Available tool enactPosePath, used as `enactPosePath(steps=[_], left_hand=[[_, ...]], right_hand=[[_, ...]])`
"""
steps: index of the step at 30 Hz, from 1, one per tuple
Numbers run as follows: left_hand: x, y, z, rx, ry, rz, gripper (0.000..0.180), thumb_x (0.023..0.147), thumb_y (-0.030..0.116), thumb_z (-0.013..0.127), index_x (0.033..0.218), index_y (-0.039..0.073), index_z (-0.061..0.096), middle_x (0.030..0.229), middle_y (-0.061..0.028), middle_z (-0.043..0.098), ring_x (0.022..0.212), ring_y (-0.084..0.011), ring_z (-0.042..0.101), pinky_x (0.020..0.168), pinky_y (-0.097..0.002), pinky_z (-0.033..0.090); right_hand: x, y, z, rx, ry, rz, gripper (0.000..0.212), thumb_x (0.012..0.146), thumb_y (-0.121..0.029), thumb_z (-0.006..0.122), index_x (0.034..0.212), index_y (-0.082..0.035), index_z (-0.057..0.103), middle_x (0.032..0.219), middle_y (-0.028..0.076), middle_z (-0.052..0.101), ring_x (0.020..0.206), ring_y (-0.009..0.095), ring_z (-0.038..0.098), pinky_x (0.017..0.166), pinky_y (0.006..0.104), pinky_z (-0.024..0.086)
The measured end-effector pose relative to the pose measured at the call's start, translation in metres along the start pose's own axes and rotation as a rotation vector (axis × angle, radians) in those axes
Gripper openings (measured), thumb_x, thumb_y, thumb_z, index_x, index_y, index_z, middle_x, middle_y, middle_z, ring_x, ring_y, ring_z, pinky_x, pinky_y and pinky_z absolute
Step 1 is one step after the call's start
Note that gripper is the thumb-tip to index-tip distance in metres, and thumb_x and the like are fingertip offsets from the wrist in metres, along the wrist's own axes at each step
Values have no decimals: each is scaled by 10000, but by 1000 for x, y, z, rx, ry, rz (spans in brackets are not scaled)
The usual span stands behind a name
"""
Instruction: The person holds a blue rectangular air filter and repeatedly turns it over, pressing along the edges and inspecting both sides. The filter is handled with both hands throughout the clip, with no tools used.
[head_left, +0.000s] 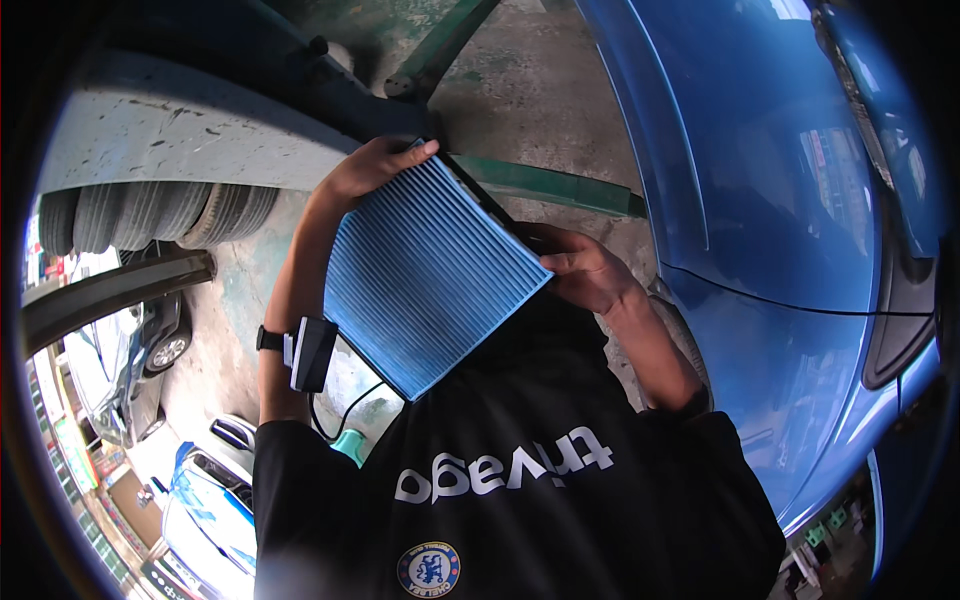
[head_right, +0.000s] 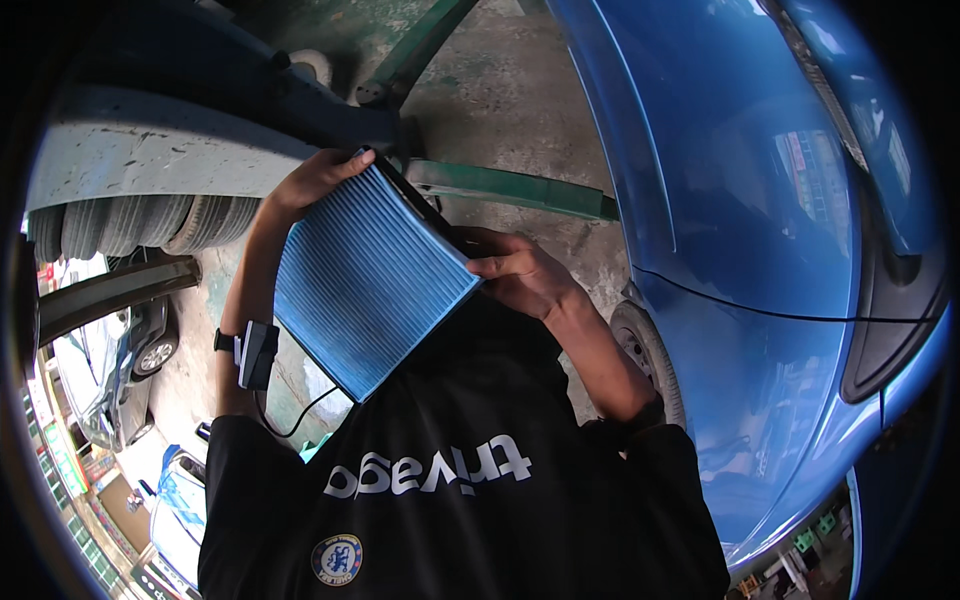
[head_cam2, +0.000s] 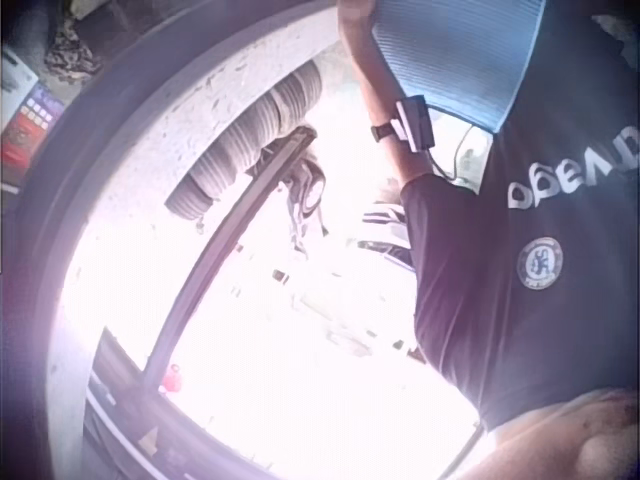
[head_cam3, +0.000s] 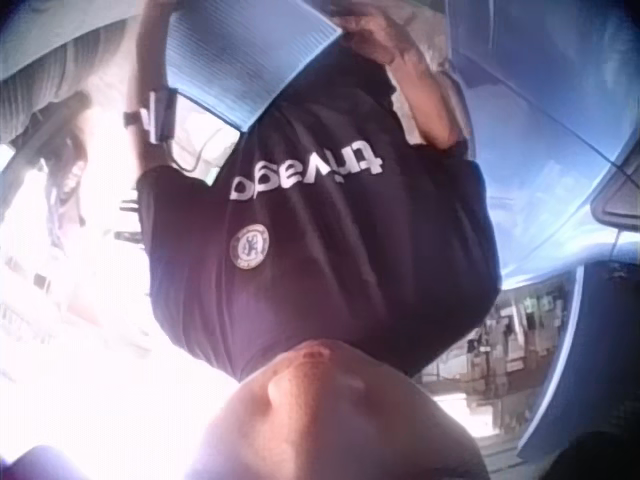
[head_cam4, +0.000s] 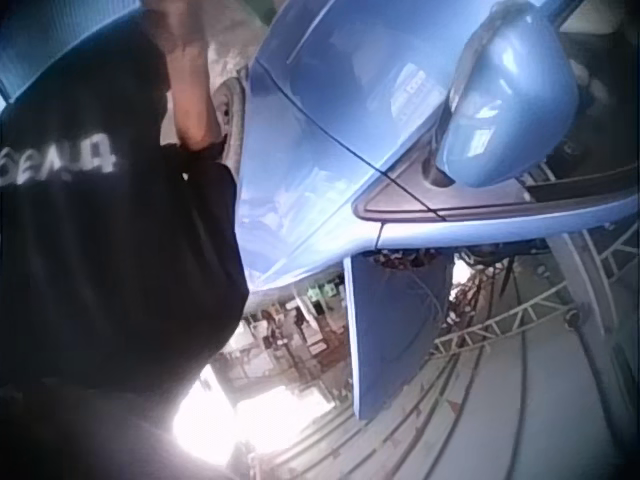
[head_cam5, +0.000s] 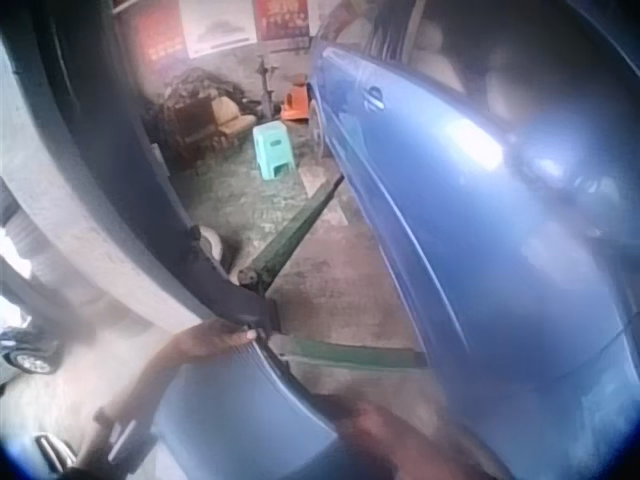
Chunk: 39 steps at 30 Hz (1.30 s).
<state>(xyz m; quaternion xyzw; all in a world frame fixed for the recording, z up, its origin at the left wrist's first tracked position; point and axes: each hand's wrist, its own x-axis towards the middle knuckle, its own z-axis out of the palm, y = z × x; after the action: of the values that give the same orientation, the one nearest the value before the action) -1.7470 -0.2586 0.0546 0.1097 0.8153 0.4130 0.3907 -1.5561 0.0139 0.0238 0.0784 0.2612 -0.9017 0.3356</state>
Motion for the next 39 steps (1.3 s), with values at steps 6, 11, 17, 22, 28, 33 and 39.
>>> enactPosePath(steps=[6,11,17,22,28,33,39], left_hand=[[-14,9,6,-98,26,51,621,737,494,787,1040,-34,663,862,-114,687,786,-202,670,770,-303,537],[-17,16,10,-209,-1,-7,579,687,366,860,1038,-53,667,850,-118,699,771,-199,676,744,-296,543],[-16,27,11,-248,-61,-45,487,723,323,845,1020,-29,686,851,-90,704,757,-165,670,734,-262,526],[-12,23,9,-208,-65,-38,481,729,335,839,995,-33,679,846,-87,700,726,-151,668,692,-252,534],[-10,8,7,-285,-50,-29,505,741,334,832,1010,-59,662,843,-99,695,730,-173,668,719,-259,536],[-8,3,4,-268,-44,-59,521,734,335,837,1008,-69,657,831,-106,693,708,-181,665,703,-259,537],[-9,3,4,-268,-35,-54,539,729,315,843,1021,-93,646,833,-110,686,715,-179,657,690,-260,528]], right_hand=[[-4,2,6,36,123,14,620,838,-24,670,1371,110,383,1216,167,594,1131,235,574,1015,357,424],[-7,2,12,46,187,11,559,824,4,671,1325,105,444,1197,162,601,1105,231,584,985,343,445],[-9,7,18,-76,266,-12,561,826,-26,687,1336,35,461,1130,140,614,1065,213,592,938,314,463],[-6,18,14,-38,226,-146,639,836,-78,701,1389,33,401,1203,133,595,1102,218,582,960,325,453],[-3,32,3,221,64,-198,688,839,-76,683,1429,48,352,1334,152,537,1205,229,536,1047,358,398],[-1,39,11,217,121,-270,625,856,-41,641,1412,56,373,1326,158,541,1207,244,534,1056,362,390],[-8,38,25,180,226,-305,544,882,-9,589,1389,56,405,1313,166,543,1212,257,523,1063,363,381]])
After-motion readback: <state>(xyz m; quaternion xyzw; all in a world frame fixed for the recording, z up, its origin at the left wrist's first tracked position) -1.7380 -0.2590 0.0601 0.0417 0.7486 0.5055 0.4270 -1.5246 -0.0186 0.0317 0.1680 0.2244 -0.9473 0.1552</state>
